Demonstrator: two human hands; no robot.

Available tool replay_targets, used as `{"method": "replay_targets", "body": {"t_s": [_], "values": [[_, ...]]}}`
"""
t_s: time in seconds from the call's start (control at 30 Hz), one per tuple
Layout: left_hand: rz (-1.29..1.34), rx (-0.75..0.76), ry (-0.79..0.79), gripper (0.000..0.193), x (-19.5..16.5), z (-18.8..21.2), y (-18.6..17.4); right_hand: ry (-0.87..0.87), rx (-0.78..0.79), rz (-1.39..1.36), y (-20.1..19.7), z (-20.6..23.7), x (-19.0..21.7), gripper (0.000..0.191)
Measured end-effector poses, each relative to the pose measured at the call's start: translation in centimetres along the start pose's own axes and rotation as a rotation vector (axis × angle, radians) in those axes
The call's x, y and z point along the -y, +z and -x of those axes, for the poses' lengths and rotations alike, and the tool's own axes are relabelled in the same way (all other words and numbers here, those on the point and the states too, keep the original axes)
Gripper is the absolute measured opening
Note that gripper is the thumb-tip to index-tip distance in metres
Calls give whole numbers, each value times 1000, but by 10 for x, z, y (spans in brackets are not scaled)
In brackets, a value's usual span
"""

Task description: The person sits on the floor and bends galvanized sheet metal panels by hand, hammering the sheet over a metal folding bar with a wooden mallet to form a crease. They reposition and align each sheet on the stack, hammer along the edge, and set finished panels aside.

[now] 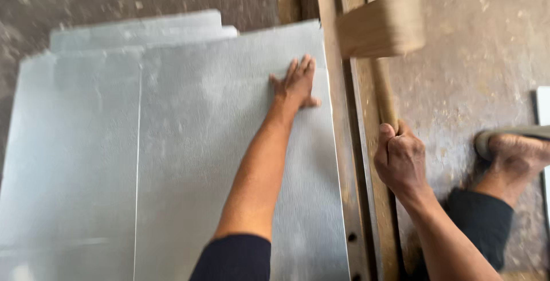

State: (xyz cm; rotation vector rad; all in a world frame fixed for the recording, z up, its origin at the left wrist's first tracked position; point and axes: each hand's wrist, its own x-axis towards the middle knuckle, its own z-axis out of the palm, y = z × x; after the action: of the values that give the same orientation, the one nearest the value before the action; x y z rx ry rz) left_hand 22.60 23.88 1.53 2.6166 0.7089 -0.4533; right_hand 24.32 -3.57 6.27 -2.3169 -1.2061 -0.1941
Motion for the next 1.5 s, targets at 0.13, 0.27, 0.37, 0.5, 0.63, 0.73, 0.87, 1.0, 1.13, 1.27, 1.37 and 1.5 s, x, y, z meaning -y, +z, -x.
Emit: {"method": "replay_targets", "body": {"t_s": [0.13, 0.27, 0.37, 0.5, 0.63, 0.73, 0.87, 1.0, 1.13, 1.27, 1.37, 1.5], "values": [[17, 12, -8, 124, 0, 2, 6, 309, 579, 276, -1, 0, -8, 55], [67, 35, -41, 126, -3, 2, 6, 895, 205, -698, -2, 4, -30, 37], [45, 25, -23, 121, -6, 0, 3, 820, -30, -855, 19, 9, -40, 33], [56, 60, -57, 122, -8, 0, -1, 752, 157, -822, 64, 14, -38, 36], [54, 87, -69, 122, -7, -1, -3, 1049, -29, -939, 68, 31, -45, 34], [42, 75, -22, 117, -6, 1, -3, 838, -123, -946, 66, 52, -44, 28], [53, 67, -50, 117, -5, 5, -4, 1014, 101, -943, 68, 77, -37, 31], [64, 61, -28, 117, -3, 8, -5, 963, 89, -916, 66, 92, -34, 30], [51, 67, -33, 122, 0, 5, -2, 1061, 134, -1016, 61, 102, -36, 22], [37, 55, -21, 118, 1, 3, 4, 944, 12, -1128, 62, 115, -33, 34], [33, 36, -15, 119, 1, 2, 5, 1043, 167, -1012, 59, 124, -28, 33], [51, 74, -46, 118, 0, 2, 5, 1011, 218, -936, 51, 125, -23, 33]]}}
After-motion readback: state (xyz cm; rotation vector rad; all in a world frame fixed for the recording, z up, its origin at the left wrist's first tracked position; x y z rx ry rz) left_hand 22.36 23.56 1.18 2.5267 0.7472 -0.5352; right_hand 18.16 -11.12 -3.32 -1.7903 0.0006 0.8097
